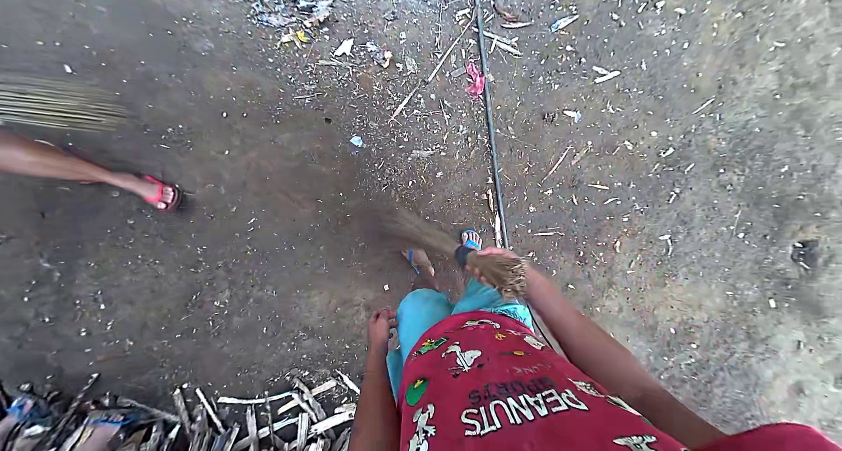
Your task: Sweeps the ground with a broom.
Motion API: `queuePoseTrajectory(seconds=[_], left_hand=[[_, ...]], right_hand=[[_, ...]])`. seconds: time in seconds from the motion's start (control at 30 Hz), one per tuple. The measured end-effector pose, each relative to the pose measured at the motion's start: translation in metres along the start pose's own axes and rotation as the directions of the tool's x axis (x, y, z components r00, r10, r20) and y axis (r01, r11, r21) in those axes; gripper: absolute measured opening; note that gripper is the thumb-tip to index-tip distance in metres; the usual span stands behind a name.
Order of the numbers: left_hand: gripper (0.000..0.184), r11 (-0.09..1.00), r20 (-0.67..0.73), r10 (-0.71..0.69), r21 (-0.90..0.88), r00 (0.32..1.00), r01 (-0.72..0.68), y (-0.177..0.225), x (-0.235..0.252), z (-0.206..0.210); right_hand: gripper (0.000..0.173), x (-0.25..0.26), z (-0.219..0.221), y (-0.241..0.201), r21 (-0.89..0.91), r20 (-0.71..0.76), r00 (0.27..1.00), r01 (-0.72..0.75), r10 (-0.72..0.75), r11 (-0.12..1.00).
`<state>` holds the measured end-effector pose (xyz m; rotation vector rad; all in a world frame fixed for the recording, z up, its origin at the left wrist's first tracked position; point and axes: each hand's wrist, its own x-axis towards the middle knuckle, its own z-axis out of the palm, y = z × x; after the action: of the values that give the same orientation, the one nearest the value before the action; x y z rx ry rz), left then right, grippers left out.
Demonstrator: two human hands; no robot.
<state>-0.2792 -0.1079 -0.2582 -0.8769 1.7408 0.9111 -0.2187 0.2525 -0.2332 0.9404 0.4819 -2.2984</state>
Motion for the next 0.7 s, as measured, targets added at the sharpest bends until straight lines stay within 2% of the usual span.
queuePoseTrajectory(seconds=[0.03, 0.1, 0.17, 0.2, 0.27, 0.33, 0.4, 0.43, 0.47, 0.5, 0.57, 0.6, 0.63, 0.67, 0.7], left_hand=[[0.042, 0.999, 0.009, -0.034, 0.028, 0.999, 0.034, -0.004, 0.002, -0.006], [0.042, 0.996, 0.026, -0.054, 0.075, 0.998, 0.052, -0.003, 0.007, -0.014], [0.042, 0.995, 0.051, -0.01, 0.099, 0.999, 0.005, 0.008, 0.013, -0.017], [0.042, 0.995, 0.068, 0.023, 0.097, 0.997, -0.029, 0.014, 0.015, -0.017], [0.04, 0.993, 0.089, 0.082, 0.076, 0.993, -0.089, 0.028, 0.019, -0.017], [0.038, 0.988, 0.107, 0.147, 0.034, 0.983, -0.151, 0.045, 0.022, -0.014], [0.037, 0.981, 0.123, 0.195, -0.005, 0.973, -0.196, 0.056, 0.021, -0.011], [0.037, 0.977, 0.122, 0.214, -0.017, 0.969, -0.213, 0.06, 0.02, -0.01], [0.037, 0.975, 0.125, 0.222, -0.02, 0.967, -0.221, 0.064, 0.02, -0.009], [0.036, 0.974, 0.132, 0.224, -0.019, 0.965, -0.224, 0.066, 0.019, -0.009], [0.036, 0.976, 0.143, 0.218, -0.016, 0.965, -0.218, 0.065, 0.018, -0.01], [0.036, 0.977, 0.144, 0.21, -0.012, 0.967, -0.211, 0.062, 0.017, -0.012], [0.036, 0.979, 0.143, 0.201, -0.005, 0.969, -0.202, 0.057, 0.017, -0.014], [0.036, 0.981, 0.141, 0.192, 0.006, 0.971, -0.195, 0.051, 0.017, -0.017], [0.036, 0.983, 0.136, 0.182, 0.016, 0.974, -0.185, 0.044, 0.018, -0.021]], right_hand=[[0.037, -0.023, -0.019, -0.005, 0.011, -0.152, 0.985, 0.084, -0.081, 0.996], [0.042, -0.073, -0.059, -0.025, 0.125, -0.384, 0.9, 0.274, -0.208, 0.954], [0.046, -0.114, -0.09, -0.056, 0.245, -0.458, 0.86, 0.364, -0.224, 0.899], [0.047, -0.128, -0.094, -0.069, 0.196, -0.504, 0.834, 0.363, -0.224, 0.911], [0.042, -0.138, -0.082, -0.077, 0.003, -0.555, 0.796, 0.292, -0.241, 0.956], [0.035, -0.124, -0.033, -0.073, -0.204, -0.595, 0.763, 0.161, -0.253, 0.966], [0.02, -0.094, 0.036, -0.046, -0.435, -0.736, 0.615, -0.111, -0.282, 0.894], [0.027, -0.075, 0.065, -0.027, -0.507, -0.762, 0.565, -0.218, -0.316, 0.834], [0.033, -0.055, 0.089, -0.008, -0.552, -0.752, 0.567, -0.262, -0.337, 0.791], [0.035, -0.037, 0.108, 0.006, -0.566, -0.725, 0.605, -0.249, -0.33, 0.786], [0.025, -0.007, 0.125, 0.017, -0.467, -0.615, 0.756, -0.121, -0.224, 0.876], [0.02, 0.007, 0.124, 0.017, -0.339, -0.489, 0.864, -0.057, -0.124, 0.939], [0.024, 0.02, 0.121, 0.016, -0.186, -0.295, 0.955, -0.034, -0.023, 0.982], [0.033, 0.033, 0.117, 0.016, -0.026, -0.096, 0.995, -0.04, 0.037, 0.999], [0.036, 0.044, 0.112, 0.02, 0.111, 0.078, 0.995, -0.065, 0.056, 0.992]])
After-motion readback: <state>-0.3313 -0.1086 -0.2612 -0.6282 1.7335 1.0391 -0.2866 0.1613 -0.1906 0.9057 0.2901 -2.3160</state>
